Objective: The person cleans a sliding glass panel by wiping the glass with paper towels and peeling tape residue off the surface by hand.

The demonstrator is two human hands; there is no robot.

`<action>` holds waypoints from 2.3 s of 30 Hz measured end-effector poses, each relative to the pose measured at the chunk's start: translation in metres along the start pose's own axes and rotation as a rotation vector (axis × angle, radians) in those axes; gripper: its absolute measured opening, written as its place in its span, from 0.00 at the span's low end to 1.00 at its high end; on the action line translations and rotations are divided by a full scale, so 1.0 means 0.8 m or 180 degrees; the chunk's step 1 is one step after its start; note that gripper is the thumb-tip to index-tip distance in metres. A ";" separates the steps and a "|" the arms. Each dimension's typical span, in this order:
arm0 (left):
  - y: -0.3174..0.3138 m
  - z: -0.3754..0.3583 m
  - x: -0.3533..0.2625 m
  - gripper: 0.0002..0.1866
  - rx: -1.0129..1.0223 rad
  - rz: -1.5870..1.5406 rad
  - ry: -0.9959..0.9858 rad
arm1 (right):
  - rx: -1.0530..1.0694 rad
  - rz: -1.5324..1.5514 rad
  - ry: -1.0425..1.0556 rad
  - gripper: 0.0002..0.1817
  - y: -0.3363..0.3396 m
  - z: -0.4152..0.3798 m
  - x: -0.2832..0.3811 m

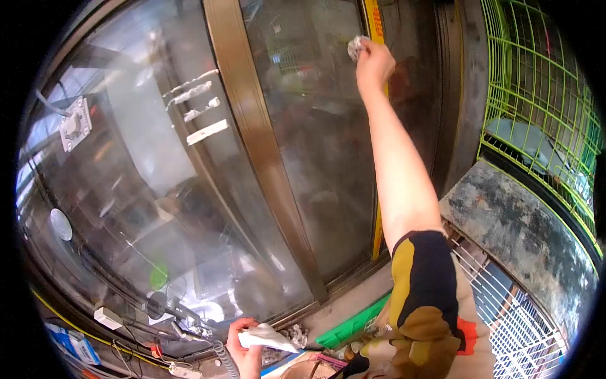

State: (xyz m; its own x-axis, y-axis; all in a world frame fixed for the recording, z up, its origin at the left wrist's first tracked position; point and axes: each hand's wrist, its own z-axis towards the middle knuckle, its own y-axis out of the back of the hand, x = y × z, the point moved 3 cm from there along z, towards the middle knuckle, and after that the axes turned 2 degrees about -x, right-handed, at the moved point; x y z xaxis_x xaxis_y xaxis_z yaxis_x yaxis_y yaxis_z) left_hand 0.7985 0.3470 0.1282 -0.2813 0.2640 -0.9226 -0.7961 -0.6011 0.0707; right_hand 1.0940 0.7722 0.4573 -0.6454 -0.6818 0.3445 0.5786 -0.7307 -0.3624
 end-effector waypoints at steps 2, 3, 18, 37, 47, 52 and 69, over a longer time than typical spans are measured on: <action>-0.006 -0.002 0.001 0.20 -0.0021 -0.0294 -0.0078 | -0.0052 0.0155 0.0162 0.08 0.005 -0.038 -0.013; -0.009 -0.003 -0.002 0.19 -0.0020 -0.0317 -0.0070 | -0.0113 0.0416 0.0097 0.08 0.011 -0.060 -0.014; -0.017 0.007 -0.012 0.20 0.0319 -0.0113 -0.0122 | 0.1264 0.0144 0.0412 0.07 0.017 -0.028 0.023; -0.003 -0.002 -0.029 0.16 0.0020 -0.0171 -0.0219 | 0.1689 -0.0052 -0.0437 0.05 0.001 0.045 -0.021; 0.039 -0.030 -0.018 0.21 -0.0226 -0.0215 -0.0064 | 0.2196 0.3832 -0.2771 0.19 -0.007 0.041 0.011; 0.039 -0.029 -0.030 0.22 -0.0317 -0.0128 -0.0171 | 0.1944 0.2321 -0.1238 0.12 -0.033 0.045 0.000; -0.004 0.008 -0.021 0.16 -0.0252 -0.0263 -0.0201 | 0.0687 0.0890 0.0900 0.06 -0.014 0.025 0.053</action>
State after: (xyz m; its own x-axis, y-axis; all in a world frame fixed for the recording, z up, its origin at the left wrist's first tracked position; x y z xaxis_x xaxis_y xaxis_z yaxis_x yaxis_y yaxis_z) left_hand 0.8023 0.3491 0.1461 -0.2516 0.3607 -0.8981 -0.7739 -0.6322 -0.0371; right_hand 1.0699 0.7512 0.4931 -0.5431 -0.8396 -0.0020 0.8214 -0.5308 -0.2087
